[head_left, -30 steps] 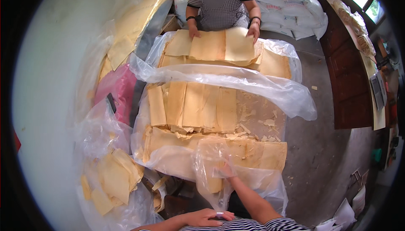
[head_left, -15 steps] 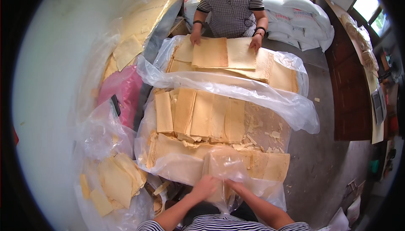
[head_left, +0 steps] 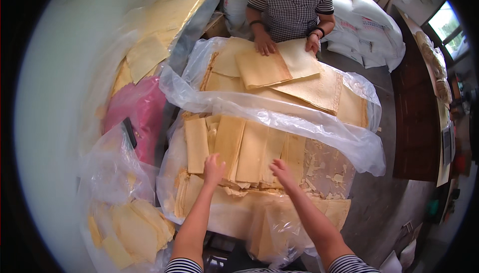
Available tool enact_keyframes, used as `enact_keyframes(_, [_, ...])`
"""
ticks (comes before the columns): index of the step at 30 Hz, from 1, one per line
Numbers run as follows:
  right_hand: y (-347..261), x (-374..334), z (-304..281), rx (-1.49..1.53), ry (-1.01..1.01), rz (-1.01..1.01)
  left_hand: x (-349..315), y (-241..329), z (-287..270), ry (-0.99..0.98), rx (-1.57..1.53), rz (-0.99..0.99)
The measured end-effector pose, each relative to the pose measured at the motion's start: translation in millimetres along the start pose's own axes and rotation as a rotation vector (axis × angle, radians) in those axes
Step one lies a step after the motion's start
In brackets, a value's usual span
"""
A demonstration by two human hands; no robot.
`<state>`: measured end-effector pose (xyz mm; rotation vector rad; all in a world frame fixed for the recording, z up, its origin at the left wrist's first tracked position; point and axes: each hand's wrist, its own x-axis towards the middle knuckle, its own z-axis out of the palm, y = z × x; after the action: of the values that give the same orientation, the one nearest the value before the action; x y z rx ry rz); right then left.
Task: The person gathers and stacks sheets of bean curd skin by hand, places them into a plastic bag, and weighs the bag on a digital scale.
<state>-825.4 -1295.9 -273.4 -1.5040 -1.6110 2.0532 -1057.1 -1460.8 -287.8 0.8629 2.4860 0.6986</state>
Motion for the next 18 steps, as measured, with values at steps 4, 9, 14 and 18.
enact_keyframes(4, [50.1, 61.1, 54.7, -0.145, 0.239, 0.194, 58.7, -16.7, 17.9, 0.006, 0.145, -0.193])
enact_keyframes(9, [41.0, 60.9, 63.7, -0.066, 0.38, 0.179, 77.8, -11.0, 11.4, -0.187, 0.108, -0.38])
enact_keyframes(14, [21.7, 72.5, 73.2, -0.208, 0.421, 0.054, 84.7, -32.6, 27.4, -0.147, -0.068, -0.336])
enact_keyframes(18, [42.3, 73.6, 91.2, -0.187, 0.629, 0.055, 74.1, -68.1, 47.1, -0.079, -0.32, -0.279])
